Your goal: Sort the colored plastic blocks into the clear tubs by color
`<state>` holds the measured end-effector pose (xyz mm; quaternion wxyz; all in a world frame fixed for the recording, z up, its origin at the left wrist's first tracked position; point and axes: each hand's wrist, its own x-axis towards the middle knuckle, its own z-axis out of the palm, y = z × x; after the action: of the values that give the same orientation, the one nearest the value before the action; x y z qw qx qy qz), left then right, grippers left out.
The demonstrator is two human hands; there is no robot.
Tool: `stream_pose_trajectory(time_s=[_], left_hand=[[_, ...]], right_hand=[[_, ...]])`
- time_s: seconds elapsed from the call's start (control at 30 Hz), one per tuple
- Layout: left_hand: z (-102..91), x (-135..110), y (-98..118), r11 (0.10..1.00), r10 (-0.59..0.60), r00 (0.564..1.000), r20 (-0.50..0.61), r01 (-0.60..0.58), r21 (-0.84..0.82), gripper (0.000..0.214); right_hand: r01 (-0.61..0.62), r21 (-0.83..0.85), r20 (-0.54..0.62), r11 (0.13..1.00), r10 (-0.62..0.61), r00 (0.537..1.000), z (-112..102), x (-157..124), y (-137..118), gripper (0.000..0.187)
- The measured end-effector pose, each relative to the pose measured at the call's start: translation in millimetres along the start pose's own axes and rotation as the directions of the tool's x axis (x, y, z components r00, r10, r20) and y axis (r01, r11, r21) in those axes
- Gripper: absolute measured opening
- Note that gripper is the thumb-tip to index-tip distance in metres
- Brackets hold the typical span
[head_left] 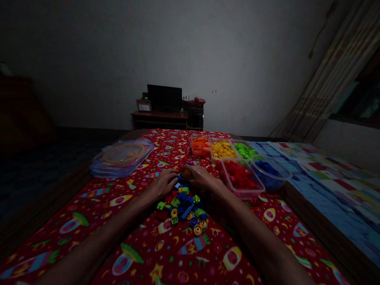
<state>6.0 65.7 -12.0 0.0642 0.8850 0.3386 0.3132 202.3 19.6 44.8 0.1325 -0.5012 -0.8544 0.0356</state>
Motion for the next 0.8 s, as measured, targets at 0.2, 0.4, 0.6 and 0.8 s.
stream_pose_trajectory(time_s=[0.2, 0.4, 0.6, 0.8], left_hand=[[-0.2, -1.5, 4.7, 0.998, -0.037, 0.997, -0.063, 0.034, -0.045, 0.024], [-3.1, -2.3, 8.5, 0.99, -0.079, 0.992, -0.096, 0.066, -0.125, 0.022], [-5.9, -2.7, 7.8, 0.986, -0.101, 0.992, -0.073, 0.09, -0.137, 0.022], [-5.1, -2.3, 7.3, 0.988, -0.105, 0.991, -0.083, 0.095, -0.121, 0.023]], right_hand=[[0.004, -0.12, 0.12, 0.993, 0.011, 0.993, 3.1, 3.0, -17.3, 0.032], [-0.014, -0.083, 0.075, 0.996, 0.02, 0.997, 6.3, 5.2, -15.8, 0.03], [-0.022, -0.032, 0.058, 0.999, 0.024, 0.998, 1.2, 1.4, -14.8, 0.027], [0.0, -0.068, 0.053, 0.998, 0.004, 0.999, 6.4, 4.3, -16.6, 0.027]])
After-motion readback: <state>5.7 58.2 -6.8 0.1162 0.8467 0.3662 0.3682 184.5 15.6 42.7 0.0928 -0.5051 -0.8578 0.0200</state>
